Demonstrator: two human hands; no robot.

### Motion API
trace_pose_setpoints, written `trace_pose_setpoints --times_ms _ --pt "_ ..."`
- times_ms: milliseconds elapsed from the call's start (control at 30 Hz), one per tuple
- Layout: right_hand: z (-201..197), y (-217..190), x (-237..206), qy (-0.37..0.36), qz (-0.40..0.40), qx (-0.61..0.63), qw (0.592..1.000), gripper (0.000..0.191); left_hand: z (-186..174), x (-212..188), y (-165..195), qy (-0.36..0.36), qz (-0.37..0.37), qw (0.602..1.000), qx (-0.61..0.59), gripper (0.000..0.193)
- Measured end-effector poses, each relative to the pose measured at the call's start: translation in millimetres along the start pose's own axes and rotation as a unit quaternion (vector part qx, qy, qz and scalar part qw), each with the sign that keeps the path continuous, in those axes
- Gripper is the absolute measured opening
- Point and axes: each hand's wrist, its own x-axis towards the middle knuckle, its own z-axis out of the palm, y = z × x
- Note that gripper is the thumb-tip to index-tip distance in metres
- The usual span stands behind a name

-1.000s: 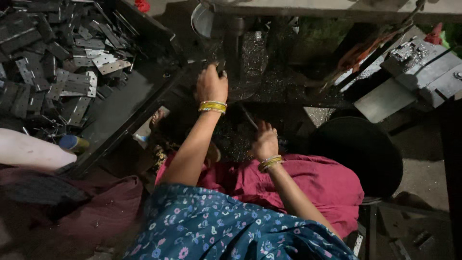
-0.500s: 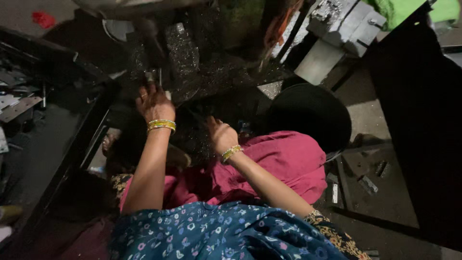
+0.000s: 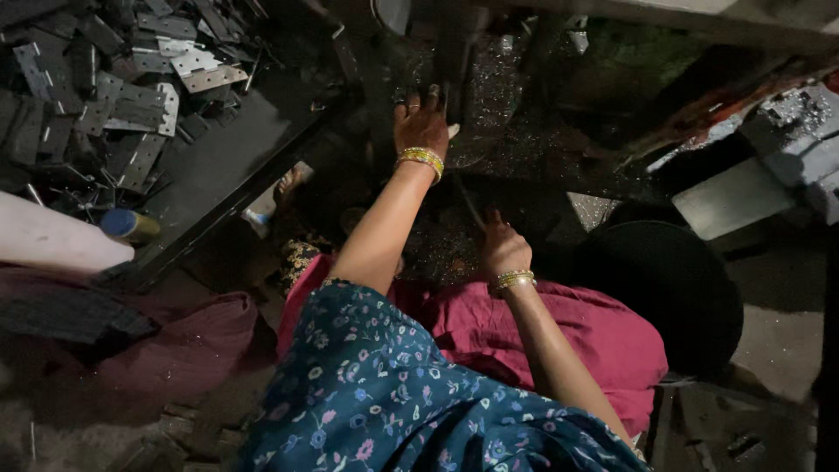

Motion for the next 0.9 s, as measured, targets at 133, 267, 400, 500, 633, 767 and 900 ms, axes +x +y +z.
trace_pose_setpoints --times_ms 133,267,400,500,633,767,900 --pt "23.9 17.9 0.8 0.047 -0.034 -0.021 0.998 0.05 2.2 7.2 0.9 -0.021 -0.01 1.0 -0.017 0.064" --pt "60.8 34.4 -7.2 -0.033 0.023 -0.01 0.999 0.055 3.9 10.0 3.9 0.014 0.003 1.0 -0.007 0.069" --pt "76.8 31.5 -17.9 -0.066 0.042 0.022 0.997 0.055 -6.1 -1.7 -1.1 -0.051 -0.031 0.998 -0.016 0.059" --pt "64.6 30.4 -3.9 -0.114 0.066 -0.005 0.991 0.055 -13.1 -1.2 -3.2 -0.055 0.008 0.998 -0.03 0.052" --pt "50.2 39.0 20.6 -0.073 0.011 -0.129 0.989 0.041 -6.3 20.0 8.4 -0.056 -0.008 0.998 0.011 0.044" --pt "69.7 38.7 0.9 -0.09 0.043 -0.026 0.995 0.047 8.8 30.1 18.1 0.006 -0.036 0.999 -0.007 0.045" --pt "72.5 31.3 -10.6 -0.105 0.04 0.021 0.993 0.05 12.7 23.6 8.8 0.049 0.01 0.999 -0.016 0.053"
